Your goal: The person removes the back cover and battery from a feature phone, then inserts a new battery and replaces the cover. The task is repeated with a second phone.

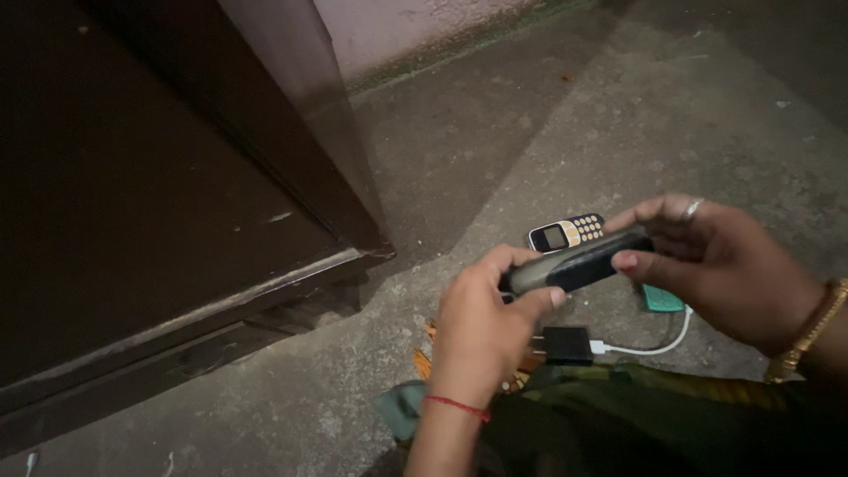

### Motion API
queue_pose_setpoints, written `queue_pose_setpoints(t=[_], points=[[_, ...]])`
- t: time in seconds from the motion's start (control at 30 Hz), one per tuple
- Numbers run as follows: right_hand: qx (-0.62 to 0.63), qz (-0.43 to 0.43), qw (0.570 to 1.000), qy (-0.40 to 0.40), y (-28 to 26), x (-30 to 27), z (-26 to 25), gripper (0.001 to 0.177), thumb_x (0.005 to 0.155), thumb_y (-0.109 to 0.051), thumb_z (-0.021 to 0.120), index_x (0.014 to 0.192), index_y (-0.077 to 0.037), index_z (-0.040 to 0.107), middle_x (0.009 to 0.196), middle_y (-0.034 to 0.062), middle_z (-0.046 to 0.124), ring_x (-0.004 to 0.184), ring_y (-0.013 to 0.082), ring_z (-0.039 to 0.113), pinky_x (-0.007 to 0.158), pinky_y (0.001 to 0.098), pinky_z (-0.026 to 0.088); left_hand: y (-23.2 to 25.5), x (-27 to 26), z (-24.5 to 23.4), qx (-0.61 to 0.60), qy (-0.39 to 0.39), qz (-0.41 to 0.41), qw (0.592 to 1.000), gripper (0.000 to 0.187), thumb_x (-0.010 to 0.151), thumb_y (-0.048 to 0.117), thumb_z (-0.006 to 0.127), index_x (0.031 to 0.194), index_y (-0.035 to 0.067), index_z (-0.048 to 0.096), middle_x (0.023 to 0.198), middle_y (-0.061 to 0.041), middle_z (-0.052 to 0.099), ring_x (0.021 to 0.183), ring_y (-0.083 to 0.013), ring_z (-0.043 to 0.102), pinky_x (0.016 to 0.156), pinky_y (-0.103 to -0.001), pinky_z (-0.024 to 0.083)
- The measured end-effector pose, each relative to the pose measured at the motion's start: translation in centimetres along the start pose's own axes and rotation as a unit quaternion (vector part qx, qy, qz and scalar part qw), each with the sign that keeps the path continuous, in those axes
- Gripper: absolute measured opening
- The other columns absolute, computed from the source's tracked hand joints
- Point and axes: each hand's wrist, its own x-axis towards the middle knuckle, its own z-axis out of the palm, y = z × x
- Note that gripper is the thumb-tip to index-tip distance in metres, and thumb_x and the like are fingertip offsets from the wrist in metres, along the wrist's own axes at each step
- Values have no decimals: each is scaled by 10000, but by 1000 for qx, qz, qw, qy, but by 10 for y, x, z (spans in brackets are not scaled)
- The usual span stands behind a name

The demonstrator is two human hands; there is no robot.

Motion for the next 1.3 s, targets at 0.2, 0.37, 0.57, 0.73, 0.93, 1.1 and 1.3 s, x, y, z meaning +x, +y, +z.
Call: queue_pose_setpoints(t=[0.2,0.37,0.57,0.73,0.93,1.1,1.3], points=[[-150,69,986,-10,-4,-1,21,393,837,-217,769,1205,-88,727,957,81,782,837,135,785,701,320,618,1,-2,-7,-118,18,37,992,327,715,161,848,1031,136,766,831,-8,777,736,-126,724,688,-303,583],[-257,99,961,7,-15,-7,28,439,841,-338,812,1228,-149,730,955,46,767,837,183,729,734,343,600,-4,-1,1,-126,3,37,991,328,744,150,826,1064,117,762,870,-32,781,786,-114,739,730,-288,590],[-174,112,978,0,-12,-7,26,428,839,-288,771,1236,-129,739,986,89,787,900,220,787,775,392,630,-24,11,15,-301,-33,159,940,351,931,84,692,1259,-35,655,1118,-117,755,1027,-151,713,901,-275,573],[-254,-33,966,25,-13,-11,31,545,786,-346,822,1249,-116,652,1057,89,760,1011,202,734,864,364,621,-33,19,23,-369,-43,116,921,367,941,111,660,1272,-42,617,1099,-126,734,949,-145,712,774,-277,626],[-325,-40,945,19,-28,-11,42,713,674,-381,892,1237,-92,565,1071,122,756,1025,234,768,878,371,629,-33,21,26,-378,-26,57,924,386,914,125,688,1252,-46,618,1014,-132,732,812,-141,705,644,-256,612],[-328,34,944,12,-25,-8,40,728,689,-367,912,1289,-115,585,1055,102,754,924,206,799,776,342,669,-36,25,34,-377,-13,39,925,423,907,143,719,1266,-45,600,896,-125,693,741,-145,666,605,-259,585],[40,160,986,-8,16,14,42,589,711,-253,809,1235,-48,633,973,135,807,880,213,790,791,363,645,-62,49,52,-435,-49,-11,899,442,923,216,693,1291,-7,589,930,-92,693,800,-146,688,699,-269,596]])
